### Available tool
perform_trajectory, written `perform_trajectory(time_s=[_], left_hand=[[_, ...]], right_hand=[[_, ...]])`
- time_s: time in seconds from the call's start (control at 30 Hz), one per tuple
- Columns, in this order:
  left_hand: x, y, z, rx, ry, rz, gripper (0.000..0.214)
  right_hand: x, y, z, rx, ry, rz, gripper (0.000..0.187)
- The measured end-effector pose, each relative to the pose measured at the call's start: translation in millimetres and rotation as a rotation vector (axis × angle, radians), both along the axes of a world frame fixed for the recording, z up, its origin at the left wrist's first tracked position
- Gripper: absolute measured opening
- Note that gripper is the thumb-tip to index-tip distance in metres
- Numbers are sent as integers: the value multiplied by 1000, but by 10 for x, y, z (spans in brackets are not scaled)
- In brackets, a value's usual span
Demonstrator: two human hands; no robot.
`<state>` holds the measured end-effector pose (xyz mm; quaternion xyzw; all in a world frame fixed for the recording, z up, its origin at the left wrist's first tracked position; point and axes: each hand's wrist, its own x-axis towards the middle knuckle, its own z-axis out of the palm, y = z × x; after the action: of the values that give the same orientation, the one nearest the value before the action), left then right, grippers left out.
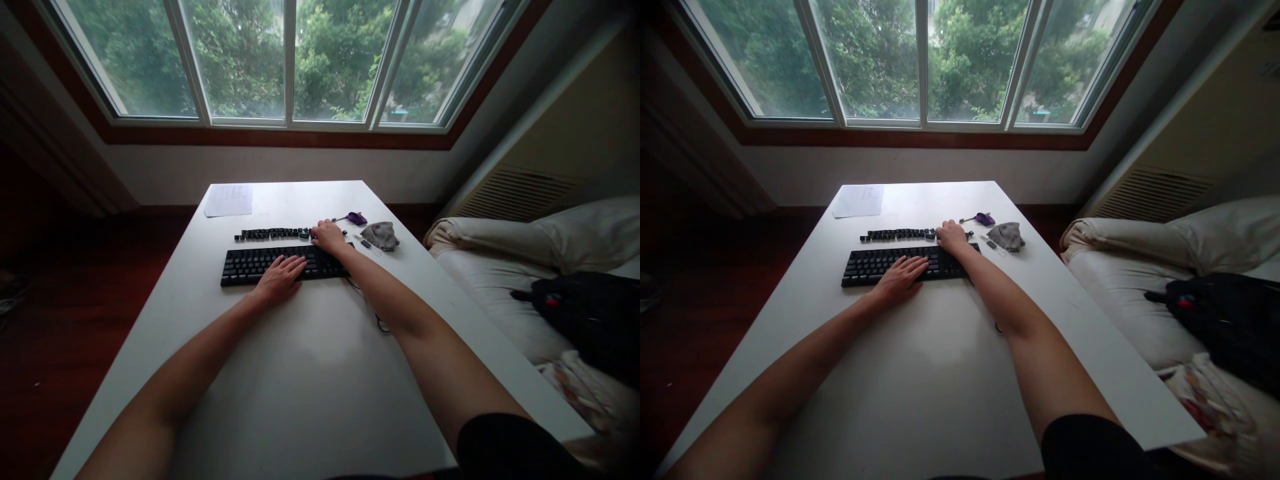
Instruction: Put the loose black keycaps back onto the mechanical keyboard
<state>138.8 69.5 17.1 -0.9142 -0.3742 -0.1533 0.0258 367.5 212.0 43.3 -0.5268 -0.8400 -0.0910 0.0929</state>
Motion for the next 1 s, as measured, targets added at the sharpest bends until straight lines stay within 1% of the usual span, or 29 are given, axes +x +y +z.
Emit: perform_trajectory(time_s=[0.1,0.27,0.4,0.5,0.6,0.73,0.9,1.0], left_hand=[[38,-73,27,36,19,18,56],[92,-159,87,67,46,4,51],[93,-169,131,67,36,-9,46],[92,-176,154,60,18,-41,40],[96,-182,145,53,-15,-25,40],[105,-173,102,58,-46,42,46],[118,-167,86,39,-57,67,46],[121,-172,89,39,-64,66,46]], right_hand=[[-21,53,-20,-26,-2,-13,15],[-72,93,-29,-78,47,-46,16],[-106,46,-2,-63,26,-46,16],[-64,-19,42,-55,83,-32,16],[52,-87,100,-94,174,14,17],[253,-183,145,-153,282,86,18],[419,-357,94,-231,339,239,15],[459,-460,45,-247,342,297,15]])
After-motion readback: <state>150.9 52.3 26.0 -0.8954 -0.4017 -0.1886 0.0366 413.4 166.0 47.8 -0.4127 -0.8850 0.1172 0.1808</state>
